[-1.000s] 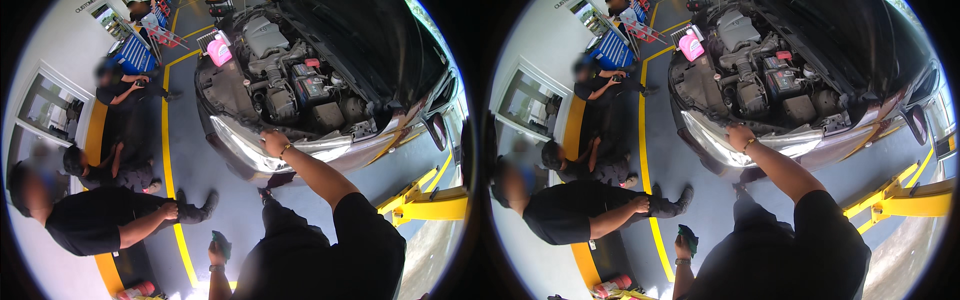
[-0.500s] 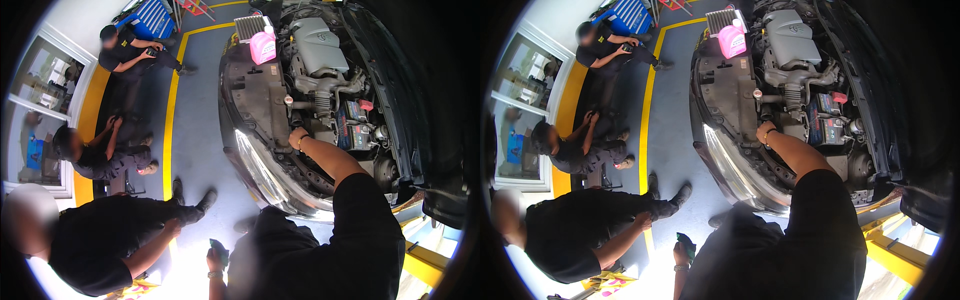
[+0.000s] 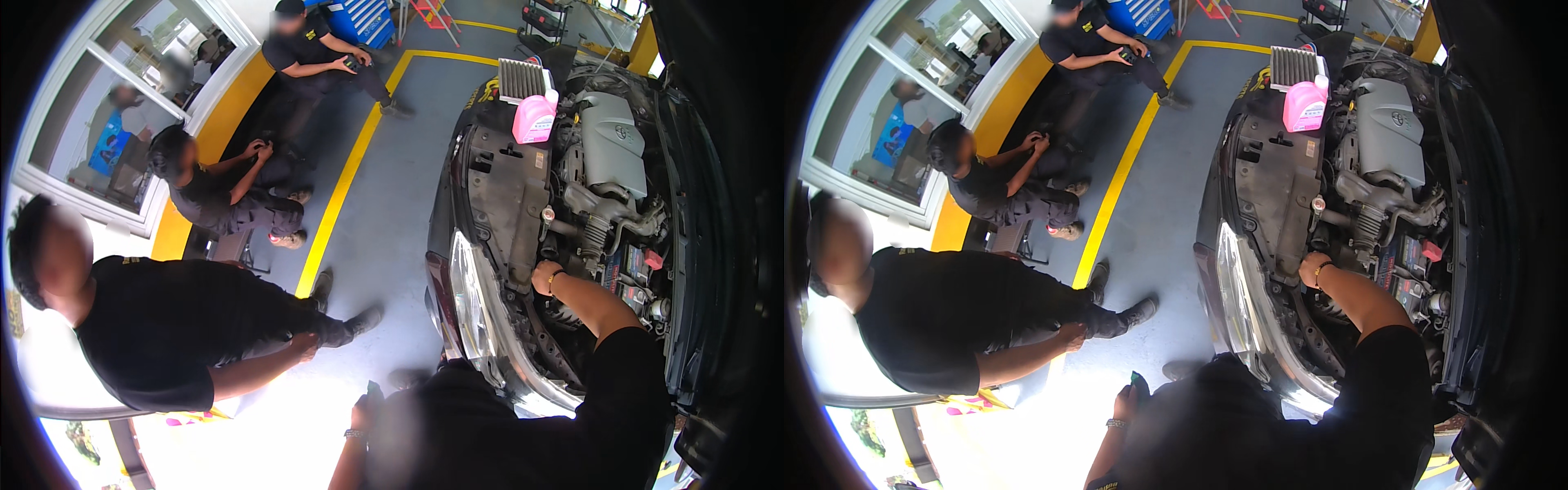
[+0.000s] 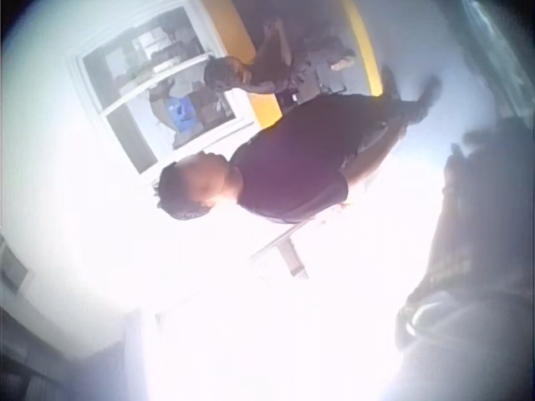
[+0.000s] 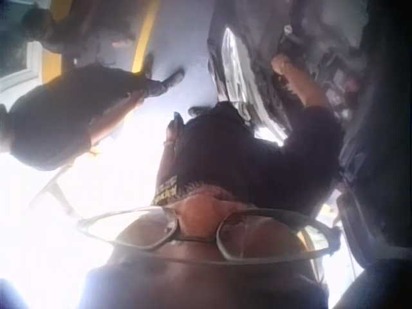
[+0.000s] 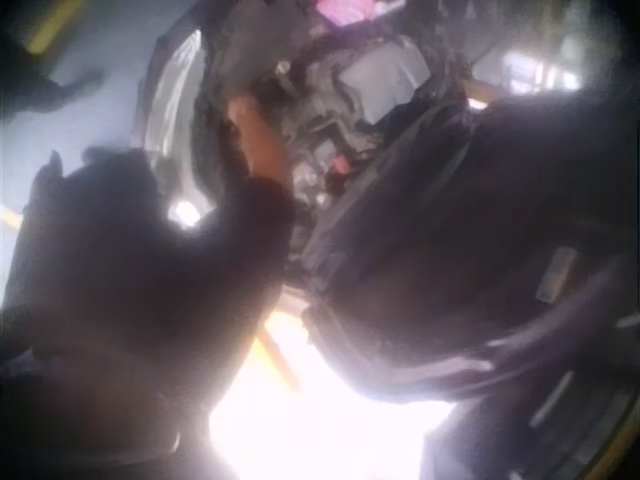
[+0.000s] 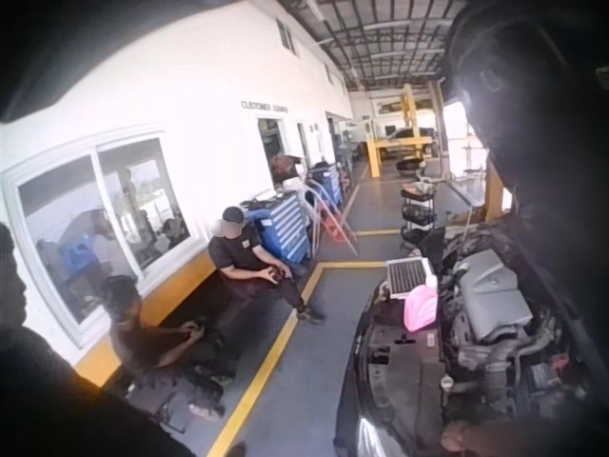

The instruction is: The person exits a car, opens the hood, and pours pink coolant into the engine's reservoir. They then remove a used air filter, place it in the glove compartment, and install a new air filter into the engine bay.

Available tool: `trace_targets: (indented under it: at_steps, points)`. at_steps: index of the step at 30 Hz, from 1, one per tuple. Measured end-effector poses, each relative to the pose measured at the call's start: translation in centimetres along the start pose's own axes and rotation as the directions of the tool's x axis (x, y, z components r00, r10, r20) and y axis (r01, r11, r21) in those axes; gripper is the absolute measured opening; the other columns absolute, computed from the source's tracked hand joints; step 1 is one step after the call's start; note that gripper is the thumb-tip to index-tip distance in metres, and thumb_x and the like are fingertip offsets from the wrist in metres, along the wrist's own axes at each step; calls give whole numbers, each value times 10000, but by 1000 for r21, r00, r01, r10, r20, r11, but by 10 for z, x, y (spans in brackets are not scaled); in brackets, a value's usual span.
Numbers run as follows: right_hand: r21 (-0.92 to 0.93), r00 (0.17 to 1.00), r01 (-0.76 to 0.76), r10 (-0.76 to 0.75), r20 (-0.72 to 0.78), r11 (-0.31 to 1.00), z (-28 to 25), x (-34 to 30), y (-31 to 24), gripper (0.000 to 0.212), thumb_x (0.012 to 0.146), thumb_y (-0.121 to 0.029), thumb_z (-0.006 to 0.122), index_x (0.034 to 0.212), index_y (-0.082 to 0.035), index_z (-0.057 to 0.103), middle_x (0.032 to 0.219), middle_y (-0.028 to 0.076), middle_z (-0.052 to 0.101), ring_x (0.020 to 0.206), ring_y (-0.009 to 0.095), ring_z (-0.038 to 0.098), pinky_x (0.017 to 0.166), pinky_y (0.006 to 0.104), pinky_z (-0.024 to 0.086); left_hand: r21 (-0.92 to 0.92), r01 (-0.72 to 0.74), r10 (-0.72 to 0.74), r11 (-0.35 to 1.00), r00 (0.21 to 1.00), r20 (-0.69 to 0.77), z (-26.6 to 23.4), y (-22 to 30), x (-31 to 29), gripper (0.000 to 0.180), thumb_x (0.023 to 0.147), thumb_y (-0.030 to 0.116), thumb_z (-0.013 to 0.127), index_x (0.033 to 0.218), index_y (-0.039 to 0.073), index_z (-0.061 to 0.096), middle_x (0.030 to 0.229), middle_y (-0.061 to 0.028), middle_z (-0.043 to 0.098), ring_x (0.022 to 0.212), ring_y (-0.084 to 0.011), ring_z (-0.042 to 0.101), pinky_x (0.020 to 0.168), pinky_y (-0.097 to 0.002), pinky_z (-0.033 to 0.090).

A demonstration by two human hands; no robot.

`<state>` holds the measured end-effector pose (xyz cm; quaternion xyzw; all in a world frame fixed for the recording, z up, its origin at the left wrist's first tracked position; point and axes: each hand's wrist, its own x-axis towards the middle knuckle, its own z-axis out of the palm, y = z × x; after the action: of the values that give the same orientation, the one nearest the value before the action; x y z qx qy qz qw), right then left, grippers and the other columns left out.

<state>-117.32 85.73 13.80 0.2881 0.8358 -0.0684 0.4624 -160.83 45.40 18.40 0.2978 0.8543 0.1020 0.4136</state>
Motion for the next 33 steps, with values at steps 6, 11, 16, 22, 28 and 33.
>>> trace_targets:
  at_steps: [6, 11, 16, 22, 28, 33]
  points:
    - [148, 1000, -21, 18, 20, 989, 12, 6, 21, 276, 751, -91, 654, 1001, -46, 763, 1106, 190, 702, 1119, 334, 636, 903, 446, 536, 186, -221, 209, 957, 975, 81, -4, 35, -12, 444, 992, 408, 482, 988, -3, 651, 930, -284, 676, 905, -459, 651, 762, -480, 504]
    - [326, 985, -97, 137, -103, 940, 21, 2, 25, 308, 861, -173, 585, 1100, -24, 710, 1097, 216, 682, 1120, 373, 620, 898, 475, 531, 96, -226, 225, 969, 974, 16, 14, -35, 16, 441, 1001, 398, 468, 964, -6, 638, 877, -250, 680, 823, -429, 657, 709, -480, 506]
    - [616, 834, -226, 477, -278, 755, 32, -13, 33, 282, 965, -267, 514, 1047, -45, 667, 1005, 196, 701, 955, 370, 675, 841, 486, 545, -12, -114, 113, 993, 992, -59, 3, -38, 1, 457, 1008, 388, 456, 935, -23, 643, 773, -159, 677, 699, -305, 646, 669, -419, 500]
    - [532, 731, -322, 563, -385, 783, 33, -8, 52, 251, 941, -306, 578, 1023, -84, 662, 930, 130, 715, 874, 330, 704, 727, 454, 573, 95, -76, 75, 993, 997, 20, 6, -66, 10, 399, 1011, 334, 470, 942, -17, 647, 809, -151, 677, 722, -273, 622, 689, -404, 487]
    - [626, 623, -374, 686, -377, 684, 25, 15, 59, 281, 908, -296, 629, 1041, -49, 648, 963, 157, 715, 883, 323, 706, 725, 449, 574, 57, -65, 64, 996, 998, 15, 0, -41, 17, 389, 1020, 319, 465, 944, -16, 646, 830, -159, 684, 730, -277, 627, 703, -410, 492]
    - [839, 736, -148, 625, -261, 524, 33, 15, 64, 334, 865, -326, 713, 1078, -78, 646, 1038, 164, 706, 965, 363, 682, 809, 471, 549, 87, -154, 153, 984, 988, 25, -6, -27, 29, 390, 1028, 313, 454, 955, -23, 639, 865, -155, 693, 756, -261, 640, 719, -407, 498]
